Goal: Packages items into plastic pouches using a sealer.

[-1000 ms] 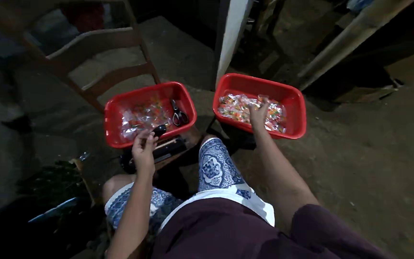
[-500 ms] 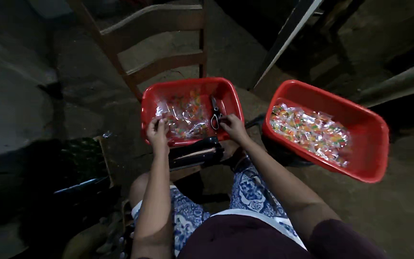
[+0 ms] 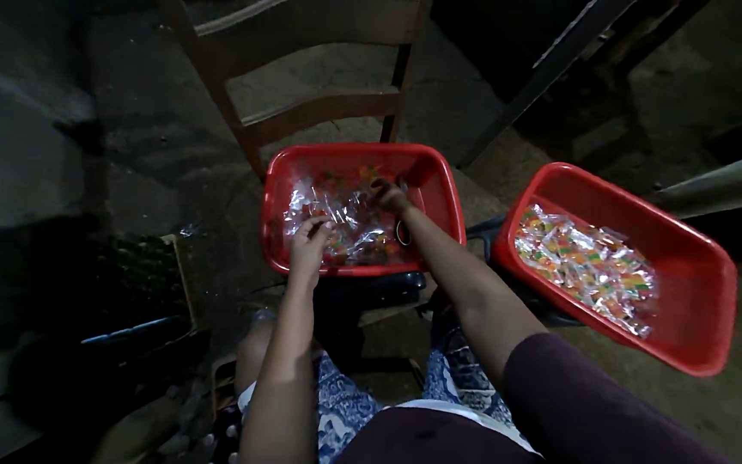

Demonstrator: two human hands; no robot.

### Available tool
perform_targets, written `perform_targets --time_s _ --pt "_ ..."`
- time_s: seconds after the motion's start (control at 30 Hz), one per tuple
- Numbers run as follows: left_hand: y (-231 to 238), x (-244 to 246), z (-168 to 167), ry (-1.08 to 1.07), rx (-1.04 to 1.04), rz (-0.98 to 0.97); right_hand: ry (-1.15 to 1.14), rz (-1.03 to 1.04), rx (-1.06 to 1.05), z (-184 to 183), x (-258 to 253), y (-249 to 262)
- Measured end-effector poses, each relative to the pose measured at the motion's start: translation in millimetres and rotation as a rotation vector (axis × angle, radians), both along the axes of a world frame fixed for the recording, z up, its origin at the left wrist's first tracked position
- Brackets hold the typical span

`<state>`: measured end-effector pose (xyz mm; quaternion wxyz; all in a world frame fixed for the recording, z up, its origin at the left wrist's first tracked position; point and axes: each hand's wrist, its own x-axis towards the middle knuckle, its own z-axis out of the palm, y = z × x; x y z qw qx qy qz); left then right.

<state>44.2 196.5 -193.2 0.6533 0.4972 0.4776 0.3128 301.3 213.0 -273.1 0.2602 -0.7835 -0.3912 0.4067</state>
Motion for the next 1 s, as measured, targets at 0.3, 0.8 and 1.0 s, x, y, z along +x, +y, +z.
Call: perform_targets --time_s 0.3,0.8,1.0 --pt "1 -1 -12 0.026 0.037 -0.037 0.137 0.012 0.094 8 -15 -23" --pt "-3 6 -4 -0.093 0.038 0.124 0.398 0.162 0.444 94 -86 -58" --pt "-4 7 -3 -0.156 -0.018 0.186 0.453 0.160 0.425 90 -89 -62"
